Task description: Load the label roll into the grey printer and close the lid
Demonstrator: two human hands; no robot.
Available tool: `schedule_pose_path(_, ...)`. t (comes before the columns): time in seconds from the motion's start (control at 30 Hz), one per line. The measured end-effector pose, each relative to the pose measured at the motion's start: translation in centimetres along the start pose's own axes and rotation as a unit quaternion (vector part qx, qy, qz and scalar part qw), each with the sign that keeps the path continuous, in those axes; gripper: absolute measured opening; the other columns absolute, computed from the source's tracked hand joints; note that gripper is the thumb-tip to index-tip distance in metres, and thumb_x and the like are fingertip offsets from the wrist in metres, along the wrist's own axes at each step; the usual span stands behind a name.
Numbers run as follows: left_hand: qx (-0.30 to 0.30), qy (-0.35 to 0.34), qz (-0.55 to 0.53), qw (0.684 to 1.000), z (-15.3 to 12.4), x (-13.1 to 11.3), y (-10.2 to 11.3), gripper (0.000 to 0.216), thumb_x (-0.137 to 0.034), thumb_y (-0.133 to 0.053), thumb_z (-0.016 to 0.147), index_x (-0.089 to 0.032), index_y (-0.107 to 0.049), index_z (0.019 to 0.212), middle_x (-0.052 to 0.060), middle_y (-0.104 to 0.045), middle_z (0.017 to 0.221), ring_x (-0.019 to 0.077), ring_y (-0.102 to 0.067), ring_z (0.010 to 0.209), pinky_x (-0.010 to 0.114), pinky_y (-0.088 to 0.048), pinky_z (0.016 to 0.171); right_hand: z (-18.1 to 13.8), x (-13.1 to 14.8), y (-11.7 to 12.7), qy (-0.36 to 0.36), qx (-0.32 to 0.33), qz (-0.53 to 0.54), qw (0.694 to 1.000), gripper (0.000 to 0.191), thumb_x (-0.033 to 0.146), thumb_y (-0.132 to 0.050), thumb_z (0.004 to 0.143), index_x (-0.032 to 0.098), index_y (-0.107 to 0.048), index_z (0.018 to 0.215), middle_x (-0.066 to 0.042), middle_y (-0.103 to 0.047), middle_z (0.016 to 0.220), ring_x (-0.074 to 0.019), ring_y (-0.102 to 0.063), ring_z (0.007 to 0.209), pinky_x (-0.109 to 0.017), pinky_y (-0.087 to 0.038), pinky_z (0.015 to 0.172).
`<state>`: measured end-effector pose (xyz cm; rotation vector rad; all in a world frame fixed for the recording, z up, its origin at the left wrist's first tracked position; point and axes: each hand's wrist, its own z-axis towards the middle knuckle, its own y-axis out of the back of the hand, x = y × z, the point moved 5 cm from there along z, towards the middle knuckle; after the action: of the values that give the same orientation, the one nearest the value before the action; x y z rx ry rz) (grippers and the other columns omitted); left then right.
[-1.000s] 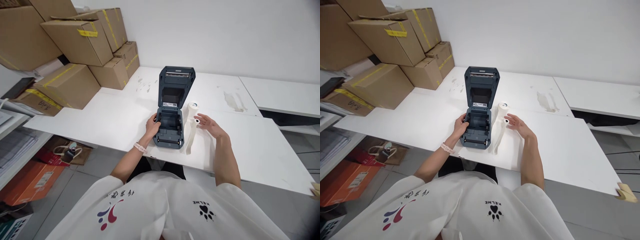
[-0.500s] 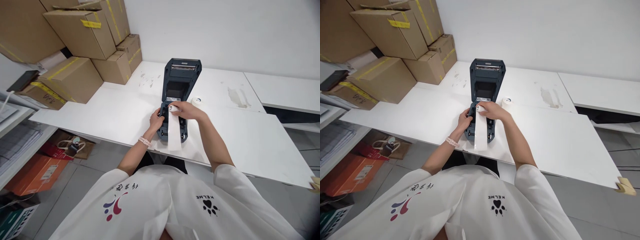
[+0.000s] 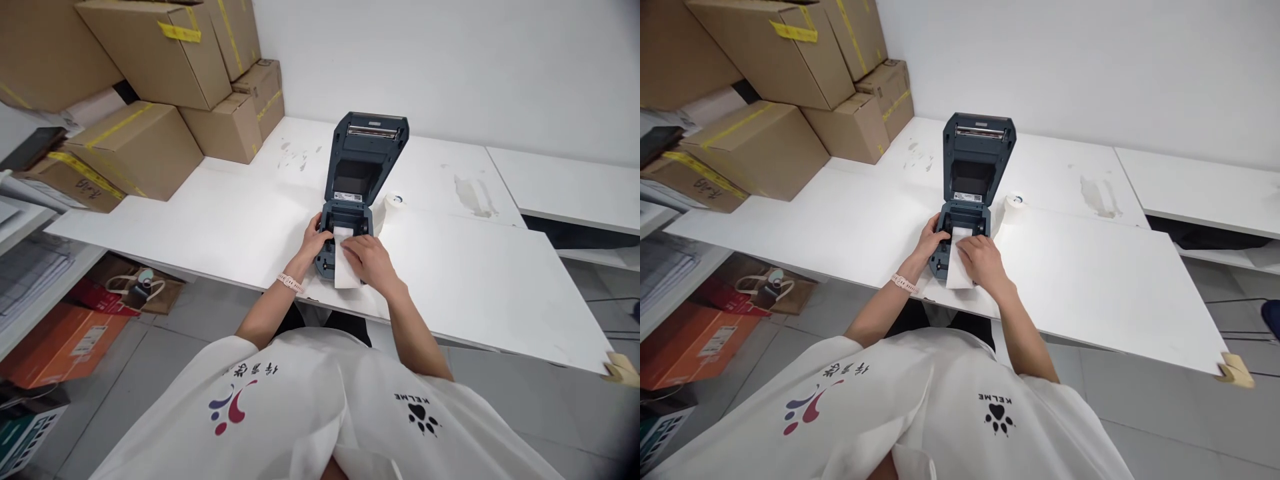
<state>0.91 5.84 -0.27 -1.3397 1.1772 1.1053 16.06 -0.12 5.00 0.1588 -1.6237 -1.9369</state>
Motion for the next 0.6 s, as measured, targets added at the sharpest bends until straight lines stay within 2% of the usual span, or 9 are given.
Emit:
schedule_pose_path(0.1,0.02,0.014,0.001,1.0,-0.1,0.0,-0.1,0.083,-0.019,-0.066,0.068,-0.021,-0.047,0.149,0.011,-0.05,0.158,0.0284,-0.055,0.138,0.041,-0.046,0.114,-3.2,0.5,-0.5,0.0,-0.092,0.046,0.995,0.034,0.028,-0.046,0.106,0.018,-0.073,0.123,-0.01,-0.074,0.133,-0.0301,-0.066,0.121,-0.047,-0.054,0.1)
schedule_pose_path(0.17,0.021,0.019,0.008,1.0,0.1,0.1,0.0,0.083,-0.021,-0.068,0.069,-0.022,-0.045,0.149,0.011,-0.049,0.159,0.0282,-0.054,0.14,0.04,-0.046,0.114,-4.4,0.8,-0.8,0.009,-0.121,0.059,0.991,0.033,0.029,-0.047,0.106,0.019,-0.072,0.125,-0.009,-0.072,0.138,-0.0293,-0.063,0.128,-0.047,-0.053,0.105)
schedule_pose_path(0.3,0.027,0.02,0.018,0.999,0.4,0.8,0.1,0.087,-0.024,-0.072,0.069,-0.02,-0.044,0.151,0.012,-0.05,0.159,0.0287,-0.053,0.141,0.038,-0.047,0.113,-4.9,1.3,-1.1,0.025,-0.133,0.054,0.989,0.031,0.03,-0.051,0.106,0.022,-0.071,0.128,-0.006,-0.071,0.14,-0.0286,-0.062,0.133,-0.051,-0.047,0.113)
schedule_pose_path(0.47,0.036,0.016,0.025,0.999,1.0,1.2,0.1,0.086,-0.026,-0.072,0.071,-0.024,-0.043,0.151,0.011,-0.049,0.16,0.028,-0.054,0.14,0.038,-0.047,0.112,-4.7,1.9,-1.5,0.012,-0.144,0.066,0.987,0.027,0.031,-0.054,0.105,0.027,-0.075,0.122,-0.004,-0.073,0.136,-0.0265,-0.068,0.123,-0.054,-0.042,0.115)
schedule_pose_path(0.6,0.028,0.022,0.042,0.998,0.6,0.9,0.1,0.086,-0.027,-0.072,0.073,-0.023,-0.042,0.153,0.011,-0.051,0.159,0.0281,-0.055,0.139,0.038,-0.048,0.111,-5.1,1.9,-1.2,0.0,-0.11,0.133,0.985,0.028,0.037,-0.056,0.103,0.027,-0.076,0.121,-0.005,-0.072,0.138,-0.0287,-0.065,0.129,-0.058,-0.038,0.119)
